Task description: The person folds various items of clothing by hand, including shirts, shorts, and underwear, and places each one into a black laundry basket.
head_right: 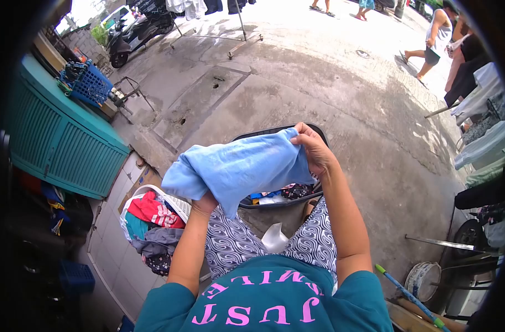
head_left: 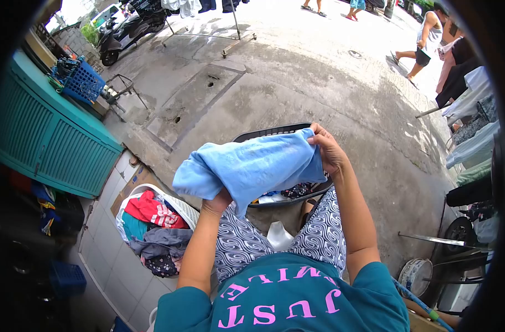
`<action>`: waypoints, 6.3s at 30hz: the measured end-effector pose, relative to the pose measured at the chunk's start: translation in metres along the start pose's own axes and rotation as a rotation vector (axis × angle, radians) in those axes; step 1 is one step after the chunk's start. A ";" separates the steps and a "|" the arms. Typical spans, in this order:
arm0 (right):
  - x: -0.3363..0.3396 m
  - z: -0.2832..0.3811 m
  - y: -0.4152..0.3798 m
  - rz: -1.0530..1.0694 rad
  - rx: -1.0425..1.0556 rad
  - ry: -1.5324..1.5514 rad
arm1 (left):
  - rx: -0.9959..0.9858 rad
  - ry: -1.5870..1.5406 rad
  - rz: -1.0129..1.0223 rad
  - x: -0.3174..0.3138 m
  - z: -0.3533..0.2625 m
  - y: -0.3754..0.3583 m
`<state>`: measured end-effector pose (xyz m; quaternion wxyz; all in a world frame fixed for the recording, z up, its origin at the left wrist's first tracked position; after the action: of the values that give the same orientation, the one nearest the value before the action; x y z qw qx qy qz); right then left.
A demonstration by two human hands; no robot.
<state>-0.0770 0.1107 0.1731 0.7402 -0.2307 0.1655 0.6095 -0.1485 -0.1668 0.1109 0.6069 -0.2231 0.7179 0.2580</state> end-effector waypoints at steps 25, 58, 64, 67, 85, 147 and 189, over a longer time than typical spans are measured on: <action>0.043 -0.019 -0.010 -0.272 0.111 -0.410 | 0.115 0.998 -0.774 0.053 -0.047 0.046; 0.081 -0.032 -0.018 -0.594 0.230 -1.525 | -0.360 2.429 -0.507 0.019 -0.017 0.058; 0.115 -0.079 -0.028 -0.620 0.355 -1.774 | -0.317 2.585 -0.347 0.061 0.014 0.036; 0.149 -0.126 -0.041 -0.548 0.238 -1.937 | -0.107 2.589 -0.378 0.103 0.023 0.012; 0.162 -0.146 -0.065 -0.445 -0.055 -2.113 | -0.115 2.293 -0.804 0.075 -0.031 -0.089; 0.016 -0.180 -0.015 -0.142 -0.494 0.124 | 0.665 1.556 -0.220 -0.040 0.033 -0.171; 0.029 -0.186 -0.095 0.771 -0.390 -1.362 | 0.372 1.463 -0.898 0.073 -0.089 -0.251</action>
<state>0.0284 0.0190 0.0150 0.3625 0.1400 -0.3635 0.8467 -0.0687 -0.4169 0.0259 0.0651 -0.4914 0.8018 -0.3339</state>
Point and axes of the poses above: each hand's wrist, its own y-axis towards the middle knuckle, its own x-axis out of the back of the hand, z = x × y, the point moved 2 cm from there along y, towards the middle knuckle, and after that the axes turned 5 degrees about -y, right-handed, at the moved point
